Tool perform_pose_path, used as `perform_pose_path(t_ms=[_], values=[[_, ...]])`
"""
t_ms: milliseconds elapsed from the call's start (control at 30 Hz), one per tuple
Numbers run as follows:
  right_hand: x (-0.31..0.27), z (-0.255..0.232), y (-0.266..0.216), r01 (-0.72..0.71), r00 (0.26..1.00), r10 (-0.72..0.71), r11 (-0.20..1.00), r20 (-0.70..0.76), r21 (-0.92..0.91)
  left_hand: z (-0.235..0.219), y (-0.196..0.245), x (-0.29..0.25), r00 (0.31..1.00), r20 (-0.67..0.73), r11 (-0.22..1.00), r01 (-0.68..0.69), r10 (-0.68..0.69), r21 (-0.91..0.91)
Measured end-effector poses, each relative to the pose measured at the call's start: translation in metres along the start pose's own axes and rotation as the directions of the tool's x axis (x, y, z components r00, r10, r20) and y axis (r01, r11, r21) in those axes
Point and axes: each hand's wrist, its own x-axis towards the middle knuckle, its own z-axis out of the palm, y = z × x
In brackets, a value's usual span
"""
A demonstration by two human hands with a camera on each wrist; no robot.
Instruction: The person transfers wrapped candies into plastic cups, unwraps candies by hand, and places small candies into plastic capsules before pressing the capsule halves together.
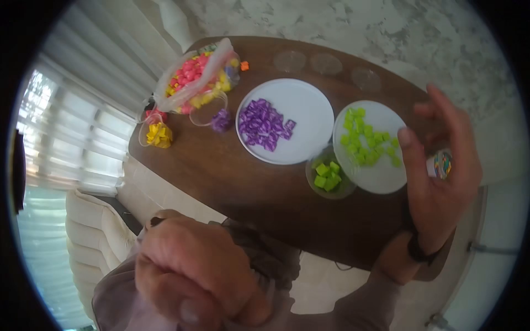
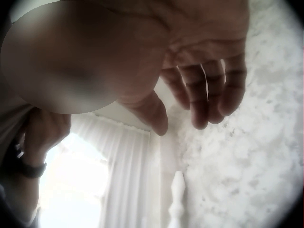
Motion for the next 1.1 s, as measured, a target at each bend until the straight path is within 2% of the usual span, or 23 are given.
perform_pose_path(t_ms=[33, 67, 133, 167, 233, 367, 567, 933, 1100], values=[[-0.001, -0.002, -0.003, -0.012, 1.000, 0.012, 1.000, 0.013, -0.027, 0.013, -0.011, 0.004, 0.975, -0.145, 0.984, -0.163, 0.171, 0.066], [-0.001, 0.000, -0.004, -0.015, 0.999, 0.016, 0.999, 0.029, -0.033, 0.024, -0.021, 0.003, 0.896, -0.288, 0.938, -0.295, 0.338, 0.184], [-0.005, 0.009, 0.018, 0.064, 0.994, -0.063, 0.998, -0.092, 0.012, 0.029, -0.035, -0.012, 0.868, -0.417, 0.963, -0.237, 0.269, 0.128], [-0.001, 0.006, 0.010, 0.092, 0.993, -0.097, 0.993, -0.068, -0.069, 0.036, -0.038, -0.023, 0.859, -0.450, 0.970, -0.216, 0.244, 0.115], [-0.014, 0.010, 0.019, 0.061, 0.998, -0.061, 0.997, 0.000, -0.053, 0.040, -0.041, -0.034, 0.842, -0.501, 0.979, -0.187, 0.200, 0.078], [-0.013, -0.006, 0.027, 0.066, 0.993, -0.058, 0.995, 0.099, -0.078, 0.043, -0.040, -0.046, 0.848, -0.507, 0.984, -0.175, 0.156, 0.009], [0.000, 0.001, 0.031, 0.092, 0.987, -0.089, 0.996, 0.132, -0.015, 0.046, -0.032, -0.050, 0.861, -0.494, 0.992, -0.110, 0.122, 0.054], [0.003, 0.009, 0.039, 0.085, 0.953, -0.109, 0.992, 0.282, 0.094, 0.043, -0.022, -0.053, 0.846, -0.533, 0.999, 0.006, 0.018, 0.044], [0.004, 0.012, 0.041, 0.077, 0.935, -0.120, 0.987, 0.335, 0.139, 0.028, -0.018, -0.053, 0.842, -0.539, 0.997, 0.064, -0.032, 0.041]])
